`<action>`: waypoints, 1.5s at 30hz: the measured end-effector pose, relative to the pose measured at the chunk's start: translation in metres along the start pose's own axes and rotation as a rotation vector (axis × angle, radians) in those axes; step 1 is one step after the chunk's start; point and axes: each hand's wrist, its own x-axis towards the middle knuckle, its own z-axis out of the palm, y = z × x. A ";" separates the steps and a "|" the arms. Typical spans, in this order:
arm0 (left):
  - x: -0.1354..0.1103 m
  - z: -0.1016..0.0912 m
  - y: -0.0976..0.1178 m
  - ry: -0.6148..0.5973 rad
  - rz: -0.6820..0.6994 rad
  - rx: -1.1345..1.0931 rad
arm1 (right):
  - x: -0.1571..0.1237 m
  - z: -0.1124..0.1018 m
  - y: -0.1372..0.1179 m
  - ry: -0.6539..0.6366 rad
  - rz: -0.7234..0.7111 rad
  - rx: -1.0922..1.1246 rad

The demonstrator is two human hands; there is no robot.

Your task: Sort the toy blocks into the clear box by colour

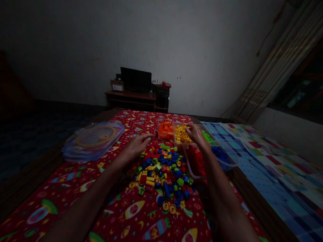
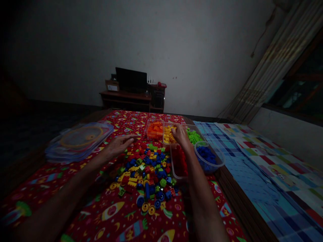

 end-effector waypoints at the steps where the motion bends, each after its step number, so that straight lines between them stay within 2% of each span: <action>1: 0.001 -0.003 -0.002 0.000 0.018 0.043 | -0.006 -0.003 -0.003 0.024 0.010 0.034; 6: 0.001 -0.013 -0.003 -0.007 0.045 0.217 | -0.047 -0.010 -0.033 -0.028 -0.027 0.175; 10: -0.005 -0.019 -0.003 -0.045 0.068 0.268 | -0.073 0.002 -0.066 -0.155 -0.171 0.233; 12: -0.010 -0.024 -0.007 -0.116 0.040 0.268 | -0.083 0.010 -0.081 -0.270 -0.248 0.239; 16: -0.021 -0.034 -0.018 -0.278 -0.071 0.344 | -0.096 0.024 -0.099 -0.520 -0.412 0.086; 19: -0.032 -0.037 -0.024 -0.402 -0.086 0.439 | -0.101 0.032 -0.101 -0.621 -0.475 0.040; 22: -0.041 -0.032 -0.027 -0.527 -0.058 0.529 | -0.103 0.039 -0.099 -0.698 -0.509 0.080; 25: -0.042 -0.024 -0.031 -0.567 -0.055 0.612 | -0.103 0.044 -0.096 -0.630 -0.472 0.086; 30: -0.037 -0.026 -0.037 -0.448 -0.057 0.614 | -0.100 0.041 -0.092 -0.496 -0.400 0.026; 33: -0.037 -0.029 -0.040 -0.339 -0.011 0.568 | -0.104 0.044 -0.095 -0.454 -0.472 0.005; 38: -0.037 -0.025 -0.051 -0.215 0.080 0.546 | -0.119 0.065 -0.102 -0.527 -0.684 -0.115; 42: -0.034 -0.030 -0.056 -0.194 0.121 0.572 | -0.130 0.076 -0.098 -0.427 -0.674 -0.173; 45: -0.034 -0.035 -0.051 -0.236 0.107 0.653 | -0.134 0.071 -0.093 -0.398 -0.633 -0.162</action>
